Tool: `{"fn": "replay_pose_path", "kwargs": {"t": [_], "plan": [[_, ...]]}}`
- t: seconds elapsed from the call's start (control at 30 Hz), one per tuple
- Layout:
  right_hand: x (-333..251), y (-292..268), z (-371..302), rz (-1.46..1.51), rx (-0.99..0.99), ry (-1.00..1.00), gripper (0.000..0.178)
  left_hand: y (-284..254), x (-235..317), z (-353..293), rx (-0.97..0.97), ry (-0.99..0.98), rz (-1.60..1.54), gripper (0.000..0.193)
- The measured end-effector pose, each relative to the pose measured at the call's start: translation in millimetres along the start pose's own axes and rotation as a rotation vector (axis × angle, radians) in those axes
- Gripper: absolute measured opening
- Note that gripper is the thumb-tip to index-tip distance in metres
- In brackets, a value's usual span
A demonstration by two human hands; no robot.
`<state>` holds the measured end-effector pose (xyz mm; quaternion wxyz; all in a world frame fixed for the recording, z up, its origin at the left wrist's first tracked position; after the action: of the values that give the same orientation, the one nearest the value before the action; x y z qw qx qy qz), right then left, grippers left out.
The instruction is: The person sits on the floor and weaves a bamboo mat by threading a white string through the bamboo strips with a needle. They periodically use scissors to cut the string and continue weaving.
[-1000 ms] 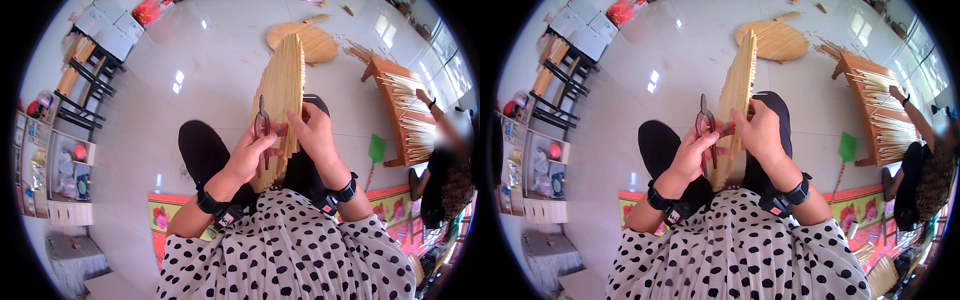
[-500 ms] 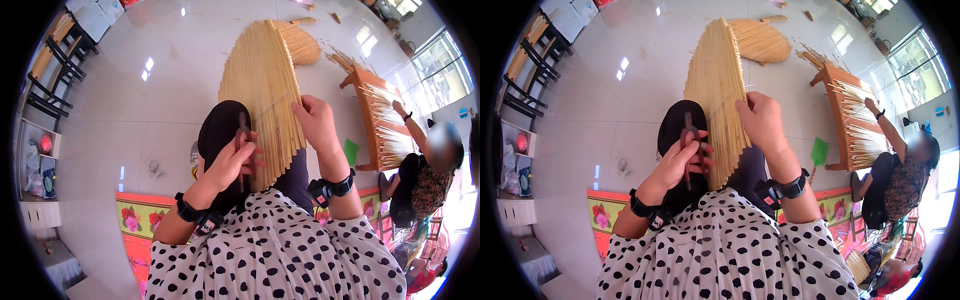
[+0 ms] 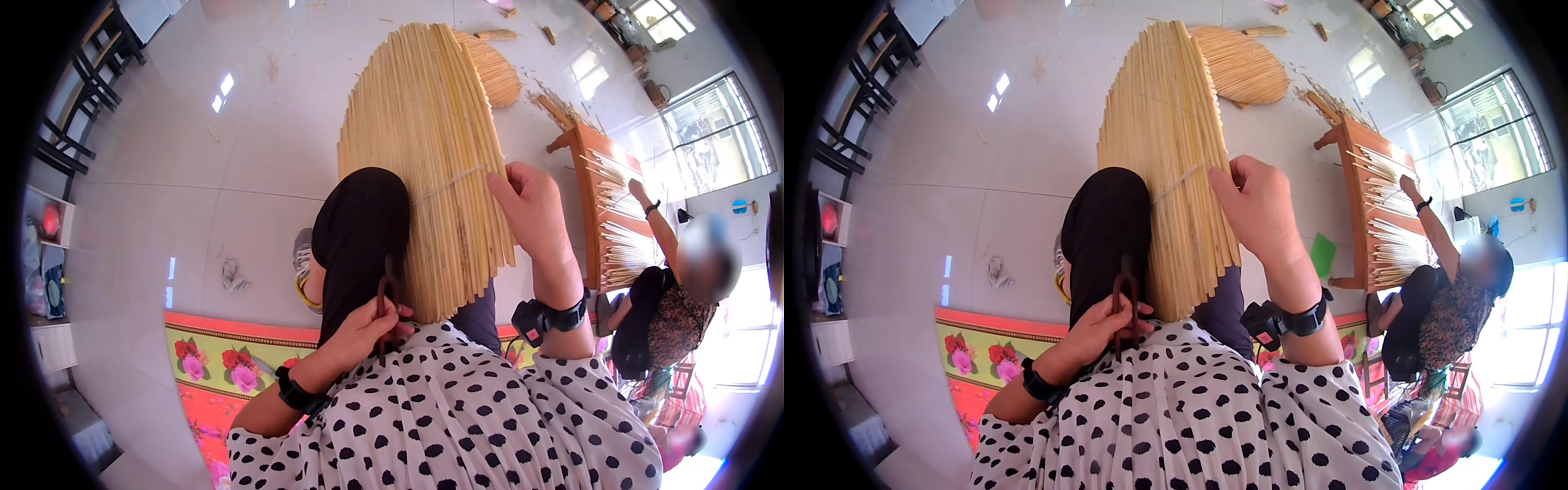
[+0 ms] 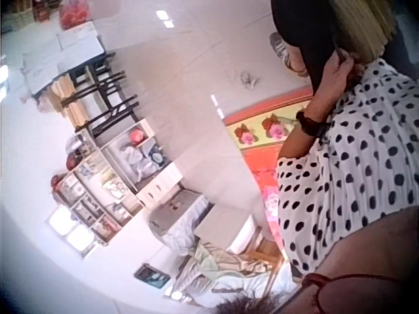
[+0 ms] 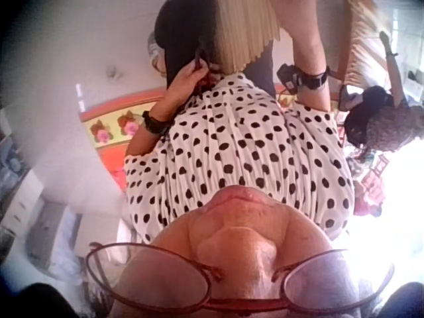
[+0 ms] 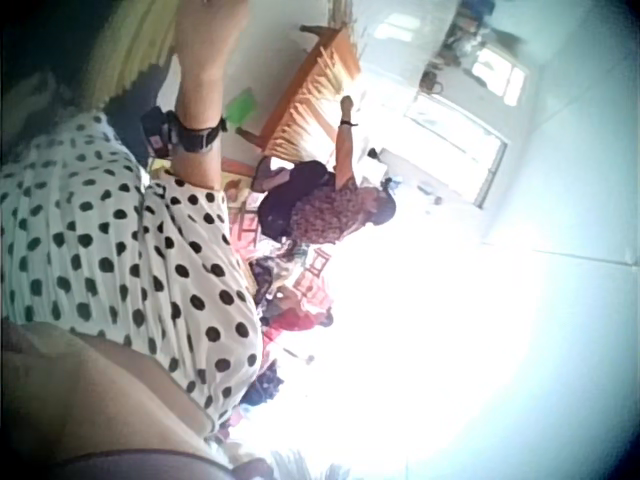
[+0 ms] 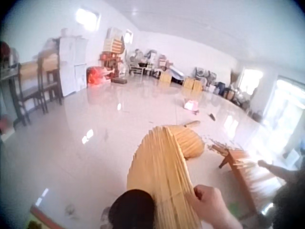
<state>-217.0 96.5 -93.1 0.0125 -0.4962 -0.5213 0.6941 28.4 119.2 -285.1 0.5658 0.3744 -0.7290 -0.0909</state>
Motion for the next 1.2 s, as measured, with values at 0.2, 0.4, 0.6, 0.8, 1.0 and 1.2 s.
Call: {"fn": "replay_pose_path", "kwargs": {"t": [0.2, 0.4, 0.6, 0.8, 1.0, 1.2], "plan": [[-7.3, -1.3, -6.3, -0.011, 0.043, -0.064, 0.028, 25.0, 105.9, 19.8, -0.033, 0.51, 0.497, 0.016], [-12.2, -0.3, -10.1, -0.031, 0.054, -0.04, 0.028, 64.7, 154.9, 43.5, 0.089, 0.608, 0.899, 0.018], [-11.0, 2.0, -11.7, 0.02, 0.068, -0.035, 0.029, 67.8, 157.7, 48.9, 0.226, 0.636, 1.026, 0.02], [-11.1, 2.2, -12.1, 0.04, 0.069, -0.053, 0.029, 75.7, 158.9, 46.9, 0.349, 0.705, 1.104, 0.021], [-12.4, 1.4, -14.7, 0.041, 0.073, -0.045, 0.028, 82.9, 162.9, 42.8, 0.409, 0.768, 1.151, 0.022], [-14.3, 0.6, -15.7, 0.058, 0.078, -0.056, 0.027, 86.3, 159.6, 37.0, 0.433, 0.801, 1.165, 0.022]]}}
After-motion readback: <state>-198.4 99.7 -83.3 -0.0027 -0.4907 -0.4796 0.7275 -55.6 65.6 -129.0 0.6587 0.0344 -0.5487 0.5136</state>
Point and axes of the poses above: each hand's wrist, its own z-axis towards the middle knuckle, its own y-axis out of the palm, x = y × z, the point moved 10 cm from there along z, towards the middle knuckle, and after that the axes turned 6 degrees about y, right-handed, at the moved point
